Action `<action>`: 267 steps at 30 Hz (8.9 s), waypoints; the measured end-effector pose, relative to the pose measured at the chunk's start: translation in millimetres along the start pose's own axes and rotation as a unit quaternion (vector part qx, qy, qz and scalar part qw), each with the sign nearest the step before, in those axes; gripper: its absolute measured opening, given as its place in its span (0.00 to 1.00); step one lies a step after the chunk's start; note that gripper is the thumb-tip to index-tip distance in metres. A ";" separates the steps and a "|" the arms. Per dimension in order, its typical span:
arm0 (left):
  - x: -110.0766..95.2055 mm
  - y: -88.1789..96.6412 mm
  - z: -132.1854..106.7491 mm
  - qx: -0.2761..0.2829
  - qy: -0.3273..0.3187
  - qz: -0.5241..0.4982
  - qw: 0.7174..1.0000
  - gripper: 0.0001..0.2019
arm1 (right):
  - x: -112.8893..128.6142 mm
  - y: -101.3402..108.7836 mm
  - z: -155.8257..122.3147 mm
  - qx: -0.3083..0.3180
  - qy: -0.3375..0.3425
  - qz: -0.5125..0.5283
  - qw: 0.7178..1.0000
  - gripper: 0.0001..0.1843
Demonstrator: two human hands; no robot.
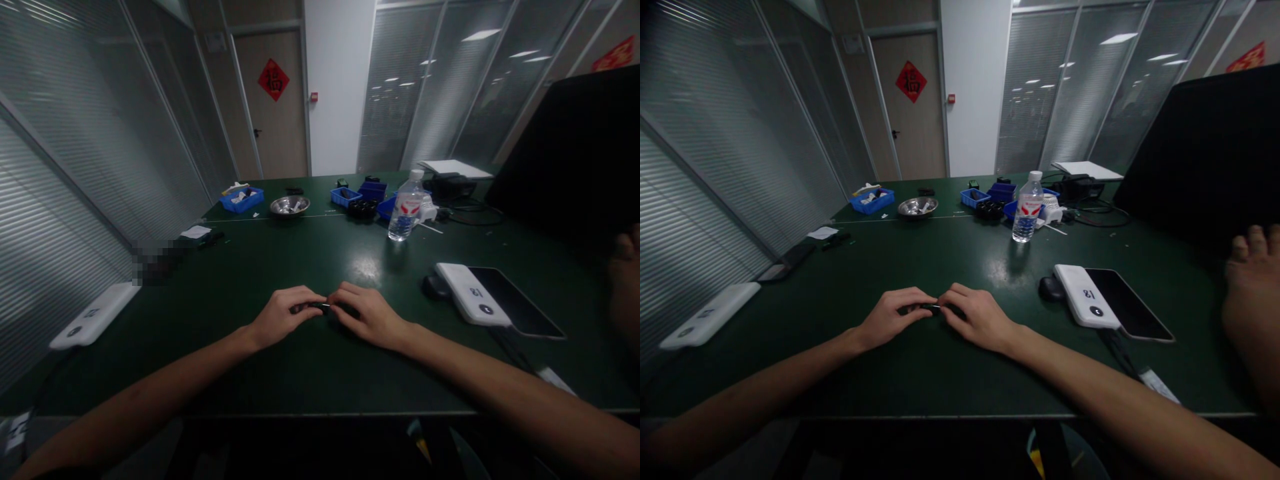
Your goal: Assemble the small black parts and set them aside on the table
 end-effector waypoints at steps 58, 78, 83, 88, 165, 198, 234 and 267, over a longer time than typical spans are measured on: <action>-11.4 0.1 1.3 -0.036 -0.012 -0.099 0.994 0.08 | 9.7 -2.1 -1.0 -0.071 0.025 -0.010 0.997 0.10; -7.0 -5.3 2.8 -0.008 0.017 -0.057 0.998 0.14 | 5.1 2.7 0.1 -0.051 0.011 -0.020 0.998 0.08; -1.9 -8.3 5.6 0.023 0.046 0.006 0.999 0.15 | -3.6 0.7 0.2 -0.015 -0.003 -0.021 1.000 0.06; 4.6 -11.4 6.2 0.032 0.068 0.026 0.997 0.18 | -11.4 -2.1 -1.0 0.009 -0.017 -0.041 0.999 0.07; 110.0 94.1 3.3 -0.041 0.206 0.132 0.969 0.21 | -34.8 4.5 -7.8 0.099 -0.168 -0.122 0.973 0.17; 216.8 218.4 -43.6 -0.209 0.335 0.375 0.839 0.17 | -31.4 7.6 -7.1 0.094 -0.167 -0.106 0.976 0.16; 218.5 216.6 -44.0 -0.221 0.332 0.446 0.801 0.15 | -33.5 6.2 -8.8 0.094 -0.157 -0.108 0.977 0.16; 213.6 210.9 -42.5 -0.220 0.342 0.461 0.788 0.16 | -32.6 6.4 -9.4 0.089 -0.152 -0.107 0.979 0.16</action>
Point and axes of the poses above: each hand's wrist, its own z-axis towards the middle knuckle, its own y-axis out of the back of the hand, x = y × z, the point moved 5 cm from there along z, towards the middle knuckle, and after that the axes turned 14 degrees about y, right-handed, at the moved point
